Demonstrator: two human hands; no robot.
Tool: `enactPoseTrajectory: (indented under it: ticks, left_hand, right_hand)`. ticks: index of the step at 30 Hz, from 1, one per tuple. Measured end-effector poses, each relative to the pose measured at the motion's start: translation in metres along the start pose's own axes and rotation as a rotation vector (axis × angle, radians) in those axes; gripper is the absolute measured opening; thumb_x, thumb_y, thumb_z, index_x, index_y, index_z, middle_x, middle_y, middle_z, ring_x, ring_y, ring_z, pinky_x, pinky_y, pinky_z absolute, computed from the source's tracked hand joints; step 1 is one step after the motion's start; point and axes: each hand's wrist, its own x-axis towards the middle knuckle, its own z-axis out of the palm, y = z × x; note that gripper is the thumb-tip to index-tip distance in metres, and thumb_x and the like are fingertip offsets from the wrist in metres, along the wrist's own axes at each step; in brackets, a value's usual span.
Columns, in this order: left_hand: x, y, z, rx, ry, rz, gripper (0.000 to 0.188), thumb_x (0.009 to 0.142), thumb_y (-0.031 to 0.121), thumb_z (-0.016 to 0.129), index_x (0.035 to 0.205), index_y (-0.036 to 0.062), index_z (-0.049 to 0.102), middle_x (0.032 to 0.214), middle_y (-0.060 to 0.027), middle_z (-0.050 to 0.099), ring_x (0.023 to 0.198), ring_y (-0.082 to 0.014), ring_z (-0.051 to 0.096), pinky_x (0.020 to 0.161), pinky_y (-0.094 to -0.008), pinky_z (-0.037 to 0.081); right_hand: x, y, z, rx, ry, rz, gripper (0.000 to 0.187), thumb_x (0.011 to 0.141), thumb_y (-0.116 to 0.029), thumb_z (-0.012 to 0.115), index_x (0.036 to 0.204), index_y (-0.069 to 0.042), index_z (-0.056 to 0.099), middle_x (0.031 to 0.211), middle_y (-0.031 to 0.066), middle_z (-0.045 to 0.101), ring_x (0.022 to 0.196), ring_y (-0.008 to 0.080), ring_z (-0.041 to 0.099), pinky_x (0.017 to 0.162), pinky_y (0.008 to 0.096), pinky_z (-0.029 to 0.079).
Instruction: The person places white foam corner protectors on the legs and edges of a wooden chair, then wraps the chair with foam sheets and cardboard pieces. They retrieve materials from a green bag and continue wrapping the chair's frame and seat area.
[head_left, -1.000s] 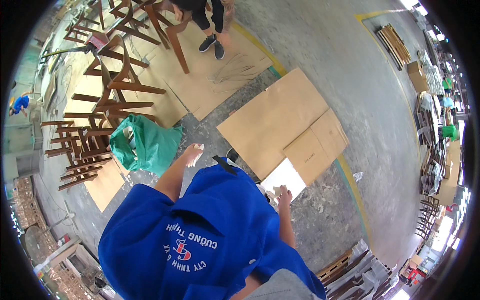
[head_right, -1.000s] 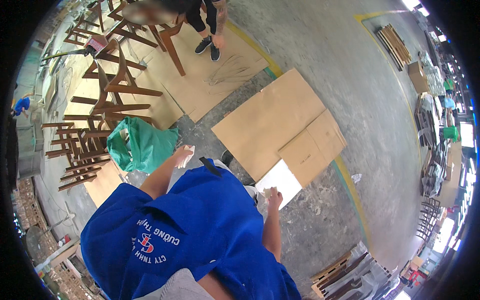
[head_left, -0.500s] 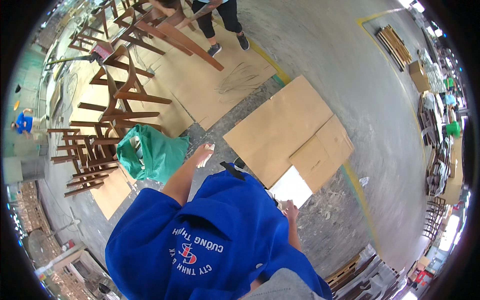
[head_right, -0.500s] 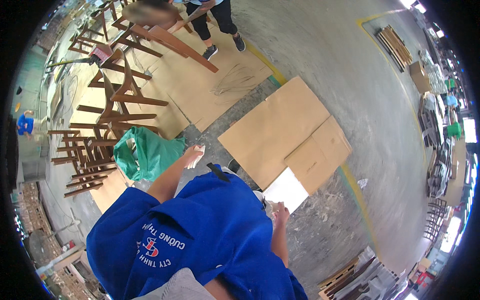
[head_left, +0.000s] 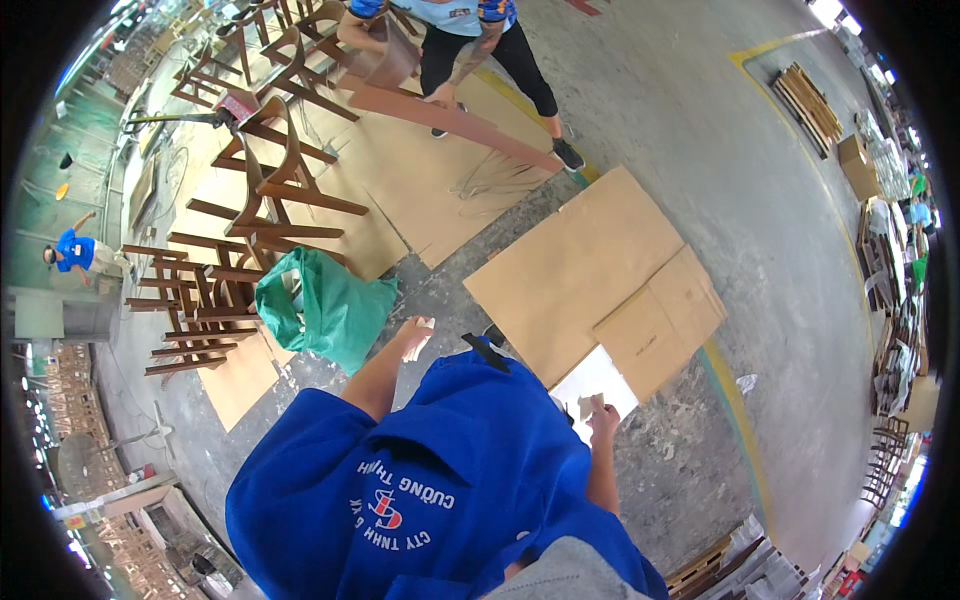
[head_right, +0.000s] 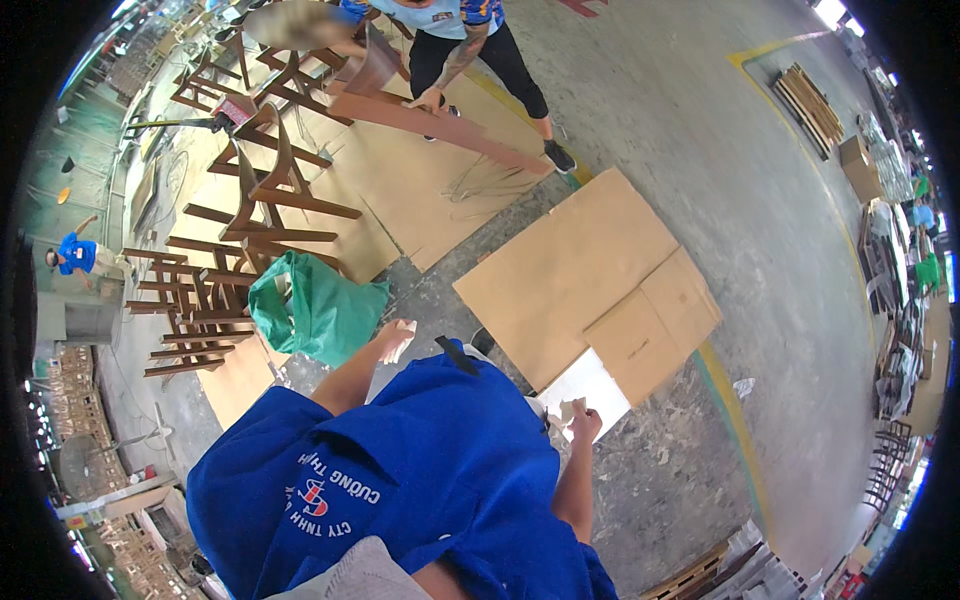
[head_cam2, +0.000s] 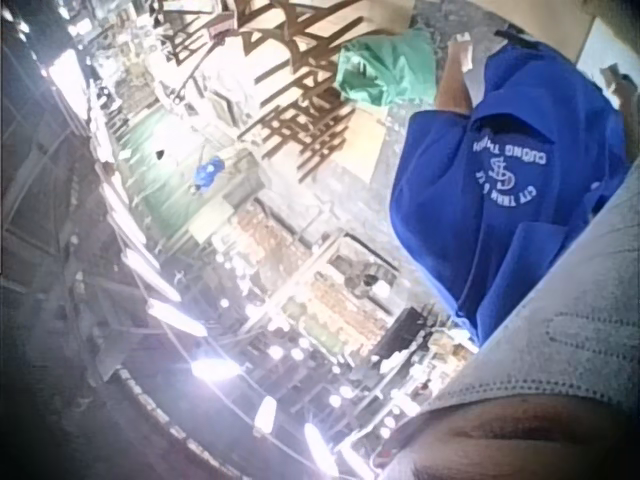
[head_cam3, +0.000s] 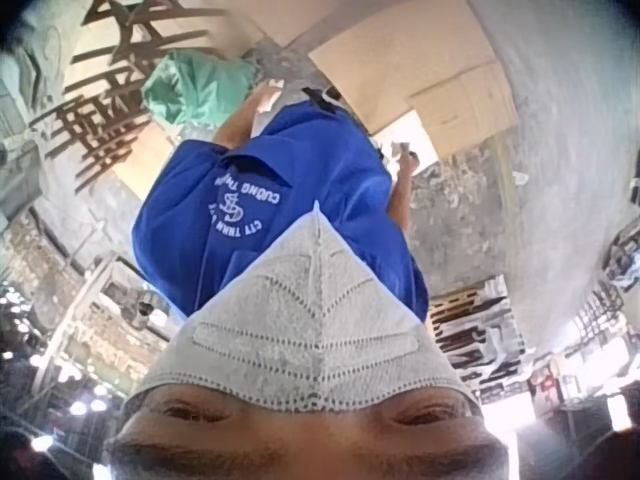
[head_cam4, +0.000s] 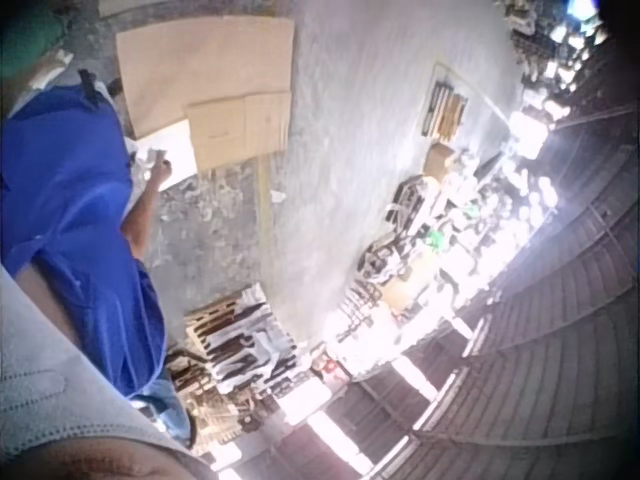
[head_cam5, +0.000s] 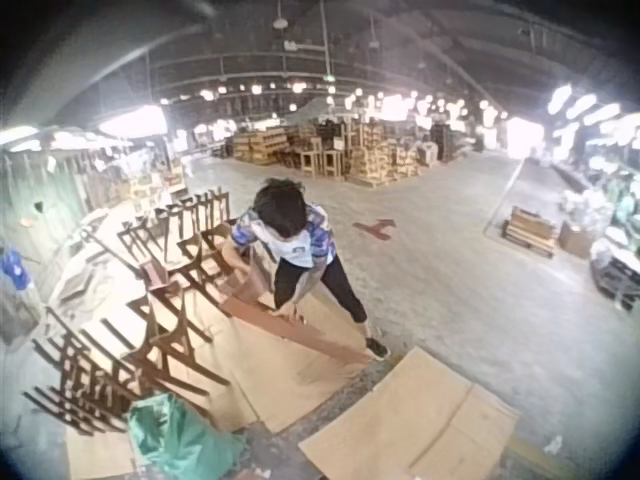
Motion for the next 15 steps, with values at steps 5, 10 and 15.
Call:
enactPoseTrajectory:
  ticks: [5,10,15]
  left_hand:
    - [-0.033,0.014,0.032,0.019,0.001,0.015,0.055,0.084,0.018,0.075,0.137,0.0110,0.061,0.104,-0.0105,0.069,0.085,-0.0224,0.067,0.073,-0.0398,0.054]
    - [-0.064,0.015,0.061,0.012,-0.038,0.020,0.051,0.084,0.018,0.075,0.133,0.0070,0.064,0.109,-0.0105,0.071,0.093,-0.0224,0.068,0.081,-0.0397,0.055]
    - [-0.099,0.029,0.074,0.007,-0.167,0.008,0.052,0.087,0.017,0.073,0.137,0.0080,0.060,0.106,-0.0106,0.071,0.086,-0.0204,0.069,0.070,-0.0354,0.058]
  right_hand:
    - [-0.002,0.030,-0.039,0.122,-0.054,0.160,0.035,0.087,-0.024,0.081,0.094,0.005,0.062,0.068,0.0070,0.060,0.047,0.0134,0.055,0.044,0.0291,0.050]
    - [0.008,0.064,-0.078,0.305,-0.092,0.207,0.030,0.093,-0.019,0.066,0.108,0.007,0.062,0.081,0.0148,0.069,0.055,0.0170,0.063,0.044,0.0295,0.051]
    - [0.021,0.110,-0.099,0.333,-0.040,0.226,0.026,0.092,-0.020,0.068,0.102,0.004,0.065,0.080,0.0125,0.070,0.060,0.0171,0.067,0.052,0.0294,0.055]
